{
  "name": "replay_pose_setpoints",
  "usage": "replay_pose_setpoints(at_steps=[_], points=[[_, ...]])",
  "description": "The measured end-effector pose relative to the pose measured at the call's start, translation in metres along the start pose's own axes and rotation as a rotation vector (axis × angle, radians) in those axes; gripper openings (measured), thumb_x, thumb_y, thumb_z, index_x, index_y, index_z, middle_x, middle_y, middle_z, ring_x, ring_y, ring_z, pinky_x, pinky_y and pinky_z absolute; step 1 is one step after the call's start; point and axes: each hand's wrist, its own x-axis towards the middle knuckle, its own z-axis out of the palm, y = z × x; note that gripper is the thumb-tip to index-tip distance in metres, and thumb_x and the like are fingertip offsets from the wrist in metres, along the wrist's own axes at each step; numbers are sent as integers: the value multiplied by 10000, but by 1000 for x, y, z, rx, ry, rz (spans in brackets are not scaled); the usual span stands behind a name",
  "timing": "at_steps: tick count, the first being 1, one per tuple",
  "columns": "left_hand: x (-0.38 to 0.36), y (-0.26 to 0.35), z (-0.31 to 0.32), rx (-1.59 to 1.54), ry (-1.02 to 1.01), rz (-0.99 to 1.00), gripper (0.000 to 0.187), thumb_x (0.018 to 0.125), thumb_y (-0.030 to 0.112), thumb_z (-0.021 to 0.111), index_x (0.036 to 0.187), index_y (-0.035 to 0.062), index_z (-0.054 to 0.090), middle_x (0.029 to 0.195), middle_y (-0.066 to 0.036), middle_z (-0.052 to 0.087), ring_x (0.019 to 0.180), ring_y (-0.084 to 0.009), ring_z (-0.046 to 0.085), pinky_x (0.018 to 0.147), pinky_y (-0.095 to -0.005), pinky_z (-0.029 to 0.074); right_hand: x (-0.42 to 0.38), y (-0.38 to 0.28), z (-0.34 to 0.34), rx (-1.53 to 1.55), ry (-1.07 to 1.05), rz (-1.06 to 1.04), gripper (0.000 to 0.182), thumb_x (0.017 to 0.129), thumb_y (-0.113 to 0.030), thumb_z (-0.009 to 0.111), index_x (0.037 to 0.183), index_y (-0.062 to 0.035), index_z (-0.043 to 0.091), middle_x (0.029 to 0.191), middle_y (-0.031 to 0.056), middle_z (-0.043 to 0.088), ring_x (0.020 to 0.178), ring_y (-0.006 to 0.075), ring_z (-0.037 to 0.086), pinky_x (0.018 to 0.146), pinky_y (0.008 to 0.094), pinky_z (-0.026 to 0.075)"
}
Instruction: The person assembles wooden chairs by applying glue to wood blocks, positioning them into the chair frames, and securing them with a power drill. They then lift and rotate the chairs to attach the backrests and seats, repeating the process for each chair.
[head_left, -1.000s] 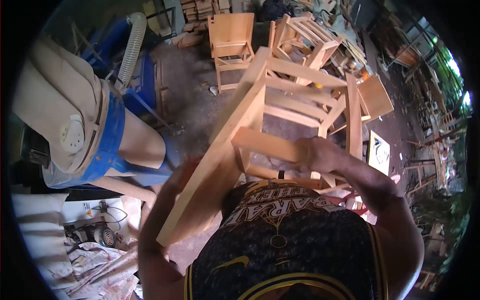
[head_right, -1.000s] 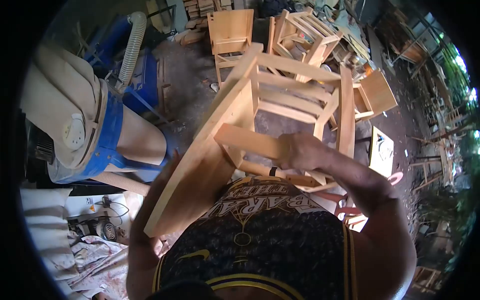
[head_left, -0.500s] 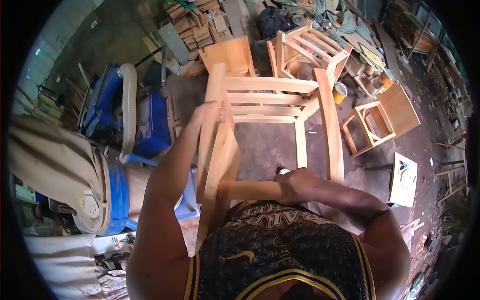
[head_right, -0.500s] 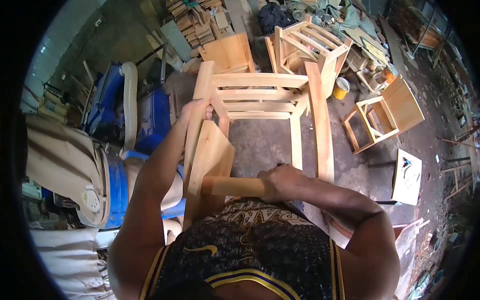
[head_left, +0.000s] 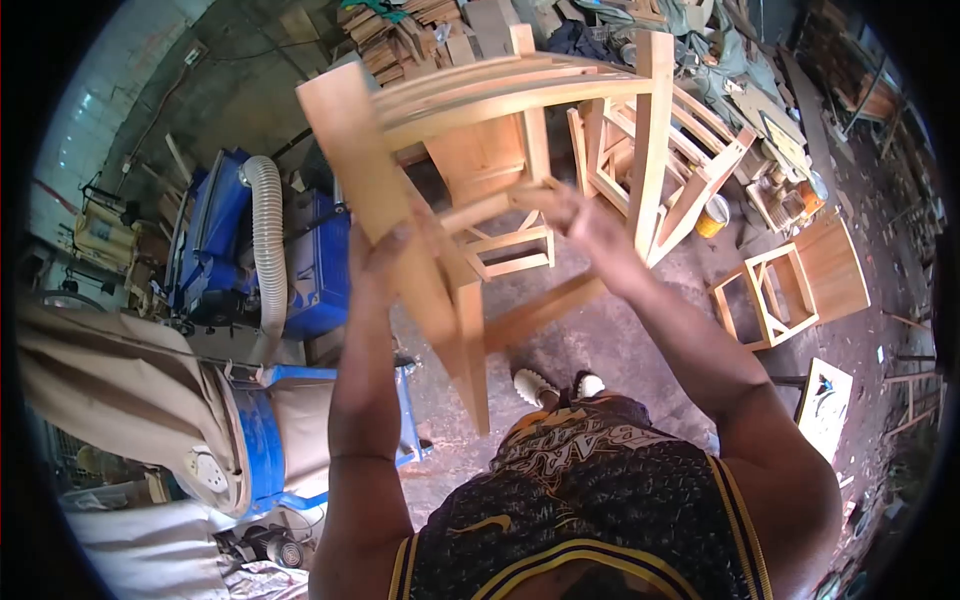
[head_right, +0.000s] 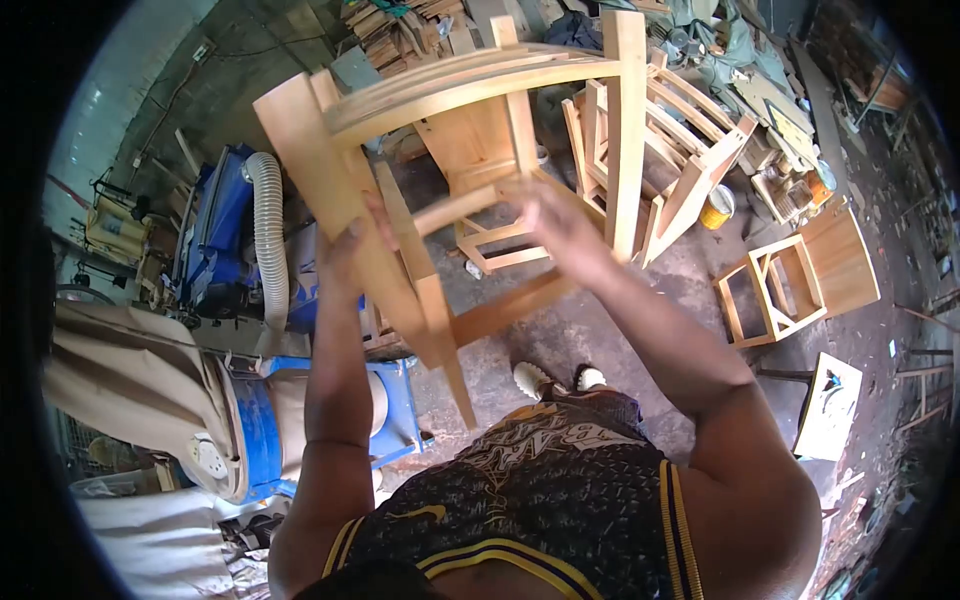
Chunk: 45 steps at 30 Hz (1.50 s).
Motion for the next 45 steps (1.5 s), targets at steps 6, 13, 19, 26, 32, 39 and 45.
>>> replay_pose_setpoints(at_steps=[6,13,19,26,32,39,45], points=[[5,-67,17,398,11,205,213,837,145,642,964,-22,605,842,-80,635,764,-175,616,685,-288,486,149,-57,39,1246,357,108,446,943,-433,508,1119,-26,457,993,151,561,936,301,588,888,447,471],[14,-136,1,373,194,229,246,854,115,624,1033,-34,547,883,-109,615,803,-168,592,745,-306,485,238,25,69,1275,47,203,153,748,-41,512,899,-51,494,748,84,493,714,250,506,783,417,484],[9,-175,2,544,74,-35,487,732,195,808,1127,24,579,1058,-124,629,985,-261,601,891,-385,461,268,93,60,1319,-146,514,155,770,-33,503,914,-88,491,699,39,440,655,194,472,688,384,453],[-41,-83,-169,889,1243,-149,272,992,195,377,928,20,575,951,-93,614,907,-184,569,894,-326,417,263,161,20,1095,-249,718,167,798,-90,540,960,-118,508,741,2,460,687,130,497,713,332,459],[-52,-282,-230,-603,967,-577,681,918,657,351,1259,83,484,1172,-94,549,1079,-221,492,967,-432,371,293,208,16,1023,-285,731,228,788,-108,560,1009,-125,508,735,-5,429,659,123,461,685,310,458],[15,-283,-279,84,678,-540,421,822,-25,657,1204,28,488,1124,-106,575,1042,-185,568,903,-285,470,343,236,9,1040,-213,746,272,809,-177,620,1054,-104,525,735,4,430,634,134,456,651,315,433],[47,-263,-286,257,551,-541,316,815,-71,580,1108,8,489,1190,-157,567,1151,-236,528,1000,-341,402,378,242,-1,922,-144,892,387,872,-244,564,1208,-61,502,812,54,531,723,208,533,680,375,484]])
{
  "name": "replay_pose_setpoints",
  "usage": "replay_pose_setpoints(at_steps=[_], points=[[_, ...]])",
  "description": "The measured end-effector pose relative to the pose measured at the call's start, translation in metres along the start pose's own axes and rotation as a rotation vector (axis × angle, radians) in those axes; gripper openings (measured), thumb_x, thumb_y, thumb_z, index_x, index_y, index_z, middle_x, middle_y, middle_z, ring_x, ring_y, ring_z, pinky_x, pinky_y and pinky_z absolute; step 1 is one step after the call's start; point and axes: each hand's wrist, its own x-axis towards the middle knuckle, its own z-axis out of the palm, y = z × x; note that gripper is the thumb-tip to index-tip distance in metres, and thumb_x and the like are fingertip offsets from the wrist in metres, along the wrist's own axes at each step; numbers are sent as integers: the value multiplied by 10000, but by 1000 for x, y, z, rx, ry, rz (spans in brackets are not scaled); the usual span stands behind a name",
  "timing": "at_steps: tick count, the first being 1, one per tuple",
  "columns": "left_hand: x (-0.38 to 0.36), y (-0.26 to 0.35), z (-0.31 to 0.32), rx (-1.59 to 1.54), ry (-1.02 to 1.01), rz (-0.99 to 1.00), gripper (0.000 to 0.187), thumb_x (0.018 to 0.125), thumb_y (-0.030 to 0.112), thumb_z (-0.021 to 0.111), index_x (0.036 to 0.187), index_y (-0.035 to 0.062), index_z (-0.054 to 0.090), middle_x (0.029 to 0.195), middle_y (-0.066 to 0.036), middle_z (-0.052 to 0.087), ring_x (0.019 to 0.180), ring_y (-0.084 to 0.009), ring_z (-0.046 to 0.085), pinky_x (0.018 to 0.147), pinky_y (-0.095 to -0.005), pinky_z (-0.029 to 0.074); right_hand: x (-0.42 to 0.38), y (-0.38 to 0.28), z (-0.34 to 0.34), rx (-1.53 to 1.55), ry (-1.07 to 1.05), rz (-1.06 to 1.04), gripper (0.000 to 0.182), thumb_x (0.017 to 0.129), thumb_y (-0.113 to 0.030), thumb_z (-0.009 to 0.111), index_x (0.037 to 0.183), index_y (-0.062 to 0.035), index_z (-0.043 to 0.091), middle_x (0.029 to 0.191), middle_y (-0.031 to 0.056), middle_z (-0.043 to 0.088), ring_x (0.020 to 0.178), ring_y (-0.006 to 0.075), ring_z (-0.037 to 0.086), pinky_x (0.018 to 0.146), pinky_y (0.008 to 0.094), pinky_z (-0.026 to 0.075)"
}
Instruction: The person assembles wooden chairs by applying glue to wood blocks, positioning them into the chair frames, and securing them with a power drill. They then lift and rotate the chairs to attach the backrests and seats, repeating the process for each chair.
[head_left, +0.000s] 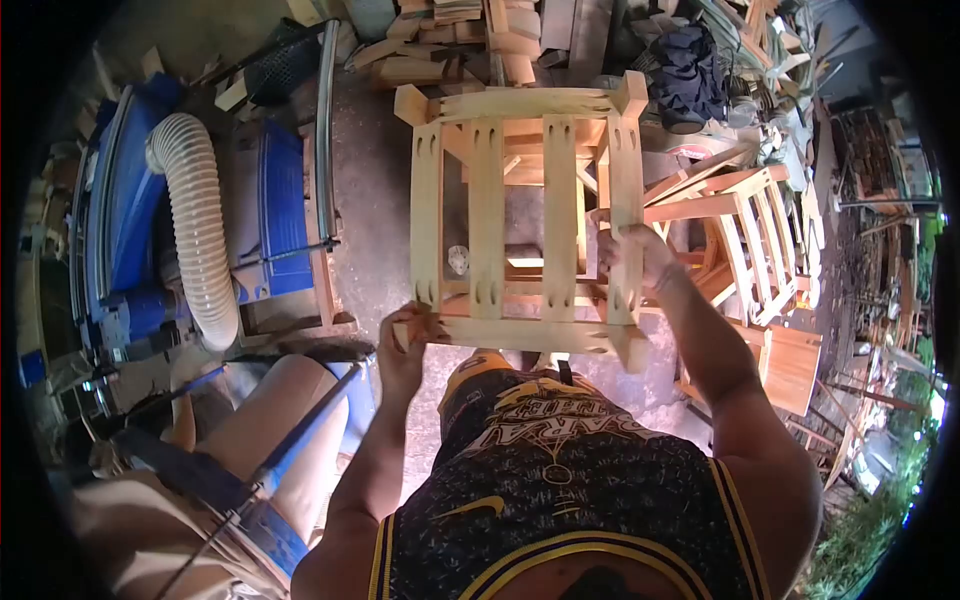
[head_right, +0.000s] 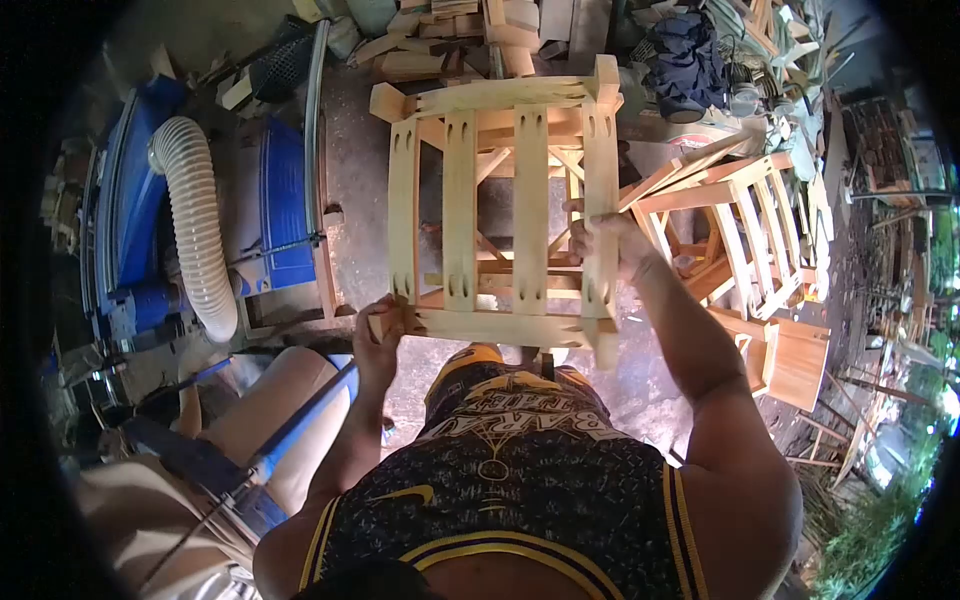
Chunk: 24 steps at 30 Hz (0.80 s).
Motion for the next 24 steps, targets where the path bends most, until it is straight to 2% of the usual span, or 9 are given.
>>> replay_pose_setpoints(at_steps=[1,3,4,7,9,11,17,22,24], points=[[5,10,4,50,-38,46,335,813,-87,571,1117,14,470,1220,-155,544,1166,-249,516,1017,-355,389,8,-8,-4,5,6,-7,387,872,-244,564,1208,-61,502,812,54,531,723,208,533,680,375,484],[17,15,20,28,-51,91,327,823,-99,552,1117,14,462,1224,-152,524,1182,-251,501,1021,-349,384,23,-20,-19,-245,549,-62,417,893,-316,567,1211,-54,500,878,76,584,773,219,568,691,399,504],[25,19,34,20,-35,61,325,828,-103,543,1119,13,459,1209,-149,521,1172,-248,506,1013,-347,389,33,-26,-38,-347,614,-131,499,857,-403,610,1168,-17,556,949,95,616,871,238,608,780,404,511],[43,11,58,-17,-28,7,343,844,-112,527,1148,16,435,1157,-142,518,1114,-235,533,970,-336,424,54,-32,-84,-553,722,-84,439,875,-395,612,1109,-24,588,902,93,619,845,212,612,781,384,515],[47,1,65,146,-85,20,339,849,-110,529,1146,17,426,1162,-143,514,1113,-229,531,954,-320,433,59,-29,-102,-555,641,-151,357,883,-352,631,1039,-31,614,819,79,622,761,187,622,712,340,524],[43,4,79,-60,-143,-29,336,846,-97,540,1142,17,428,1159,-150,509,1078,-231,541,942,-308,438,58,-18,-111,-692,908,-138,293,875,-305,658,976,-31,629,741,56,611,670,171,613,641,311,520],[29,-34,87,133,-221,82,314,835,-34,560,1129,-3,454,1179,-177,487,1139,-288,474,978,-364,401,35,-8,-132,-689,953,-184,259,857,-297,684,952,-60,637,711,21,608,600,129,586,550,293,480],[24,-39,100,111,-261,84,399,757,-84,539,1129,23,444,1187,-170,466,1163,-287,454,1045,-387,334,19,-11,-168,-810,979,-152,362,840,-196,710,1129,-21,581,862,49,611,669,127,596,619,310,506],[24,-33,110,153,-197,103,375,764,-75,536,1118,16,452,1158,-164,479,1130,-283,469,1029,-381,346,28,-27,-162,-1117,561,-590,456,846,-240,701,1209,-20,536,977,63,586,773,134,584,688,331,495]])
